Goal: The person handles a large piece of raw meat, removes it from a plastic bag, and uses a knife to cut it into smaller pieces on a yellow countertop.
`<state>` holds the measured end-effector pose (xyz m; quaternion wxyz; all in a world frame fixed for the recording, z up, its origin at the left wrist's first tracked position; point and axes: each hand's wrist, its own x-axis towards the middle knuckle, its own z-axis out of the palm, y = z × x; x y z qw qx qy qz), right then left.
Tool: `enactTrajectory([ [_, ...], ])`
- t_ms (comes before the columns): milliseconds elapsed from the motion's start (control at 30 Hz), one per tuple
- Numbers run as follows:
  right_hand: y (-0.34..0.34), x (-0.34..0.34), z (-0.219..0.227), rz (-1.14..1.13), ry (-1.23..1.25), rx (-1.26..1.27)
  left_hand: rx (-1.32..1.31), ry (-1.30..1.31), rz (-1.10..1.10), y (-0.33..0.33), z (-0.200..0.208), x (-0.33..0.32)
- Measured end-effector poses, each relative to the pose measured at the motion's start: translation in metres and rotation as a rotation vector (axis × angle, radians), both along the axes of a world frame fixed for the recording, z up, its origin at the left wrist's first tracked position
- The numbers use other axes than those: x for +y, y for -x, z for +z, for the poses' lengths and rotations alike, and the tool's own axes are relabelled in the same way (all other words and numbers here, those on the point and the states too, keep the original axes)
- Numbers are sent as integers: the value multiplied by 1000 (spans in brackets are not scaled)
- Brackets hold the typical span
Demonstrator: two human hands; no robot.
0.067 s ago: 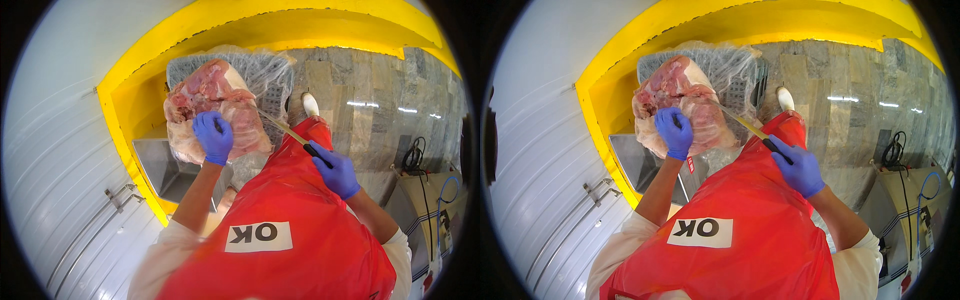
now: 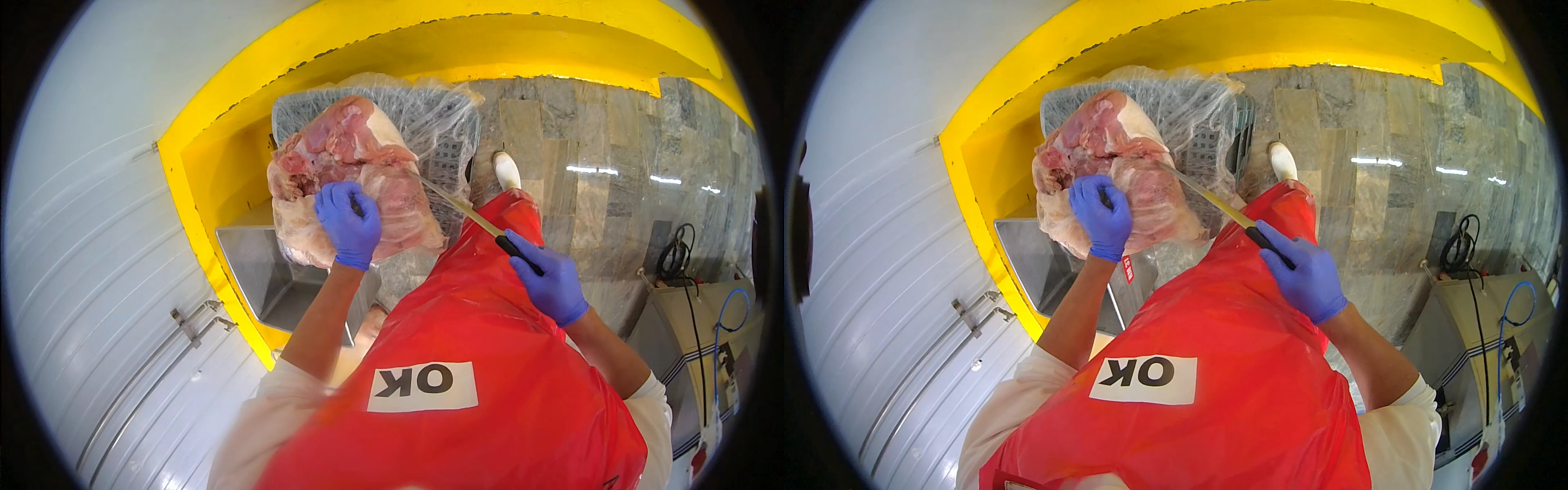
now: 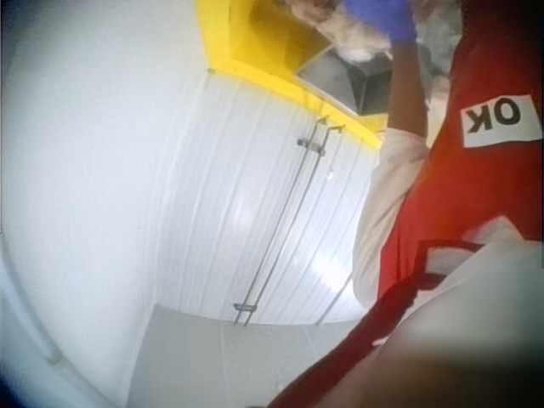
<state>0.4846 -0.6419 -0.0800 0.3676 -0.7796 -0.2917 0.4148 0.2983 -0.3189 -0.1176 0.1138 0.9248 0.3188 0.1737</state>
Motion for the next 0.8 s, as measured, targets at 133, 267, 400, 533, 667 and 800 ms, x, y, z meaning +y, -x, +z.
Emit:
enactTrajectory([
  [133, 2, 0, 0, 8, 7, -11, 10, 1, 4, -1, 2, -1],
  [267, 4, 0, 0, -5, -11, -22, -4, -10, -15, -2, 2, -1],
  [400, 4, 3, -1, 5, 8, -30, 10, -10, -5, 1, 0, 1],
  [533, 6, 27, 2, 33, 53, -72, 27, 0, -28, 4, -2, 5],
  [667, -5, 42, 3, 50, 74, -35, 37, 45, -30, 3, 1, 7],
  [800, -61, 55, -6, 151, 62, -14, 21, 33, -19, 2, 3, 2],
])
